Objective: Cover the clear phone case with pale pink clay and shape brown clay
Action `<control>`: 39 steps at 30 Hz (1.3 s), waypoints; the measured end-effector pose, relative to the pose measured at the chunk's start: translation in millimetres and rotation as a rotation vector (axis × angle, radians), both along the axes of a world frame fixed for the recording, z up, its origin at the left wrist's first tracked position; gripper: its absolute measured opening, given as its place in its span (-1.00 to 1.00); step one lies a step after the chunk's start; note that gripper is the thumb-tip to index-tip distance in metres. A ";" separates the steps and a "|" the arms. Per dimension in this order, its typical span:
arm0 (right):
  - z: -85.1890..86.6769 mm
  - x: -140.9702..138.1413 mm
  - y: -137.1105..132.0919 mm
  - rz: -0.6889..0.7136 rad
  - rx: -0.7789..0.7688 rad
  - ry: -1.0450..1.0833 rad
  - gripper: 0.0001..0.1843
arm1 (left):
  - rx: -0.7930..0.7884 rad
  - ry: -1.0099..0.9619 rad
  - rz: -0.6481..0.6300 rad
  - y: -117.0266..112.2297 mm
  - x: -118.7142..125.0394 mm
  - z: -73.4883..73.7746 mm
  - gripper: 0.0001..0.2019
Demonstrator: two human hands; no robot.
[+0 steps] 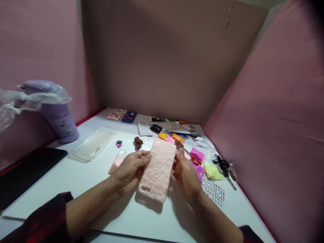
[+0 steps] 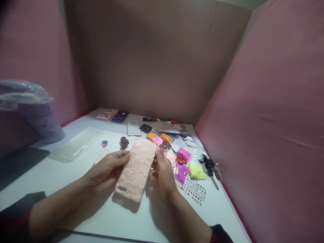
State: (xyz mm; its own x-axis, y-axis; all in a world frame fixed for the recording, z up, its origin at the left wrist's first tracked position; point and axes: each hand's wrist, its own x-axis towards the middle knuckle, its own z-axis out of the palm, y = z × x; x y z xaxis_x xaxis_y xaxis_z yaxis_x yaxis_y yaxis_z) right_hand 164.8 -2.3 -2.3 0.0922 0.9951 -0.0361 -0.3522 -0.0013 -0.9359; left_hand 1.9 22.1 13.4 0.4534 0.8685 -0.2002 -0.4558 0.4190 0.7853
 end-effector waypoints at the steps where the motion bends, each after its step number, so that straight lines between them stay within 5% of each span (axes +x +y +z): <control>1: -1.5 -0.8 -0.6 0.003 0.010 0.009 -0.52 | 0.003 -0.015 0.015 0.5 0.1 0.8 -0.83; 12: -8.4 -2.3 -1.1 0.002 -0.001 0.051 -0.75 | 0.014 -0.083 0.044 0.5 1.9 -2.0 -0.89; 22: -9.0 -0.6 0.2 0.020 0.046 0.081 -0.74 | 0.008 -0.077 0.083 -1.4 3.1 -6.1 -0.93; 31: -4.0 0.3 2.0 -0.050 0.058 0.125 -0.75 | 0.065 0.038 -0.004 -3.1 3.0 -4.2 -0.96; 39: -4.7 1.0 1.9 -0.085 0.063 0.155 -0.72 | 0.182 0.194 0.040 -4.4 3.8 -6.1 -0.55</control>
State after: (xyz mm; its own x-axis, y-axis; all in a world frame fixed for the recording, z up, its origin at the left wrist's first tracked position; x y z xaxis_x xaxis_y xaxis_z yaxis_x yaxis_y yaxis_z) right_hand 165.7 -0.5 -7.0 0.1738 0.9848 0.0057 -0.4884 0.0913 -0.8678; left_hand 5.6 17.7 7.3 0.3865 0.9146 -0.1190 -0.3032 0.2478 0.9202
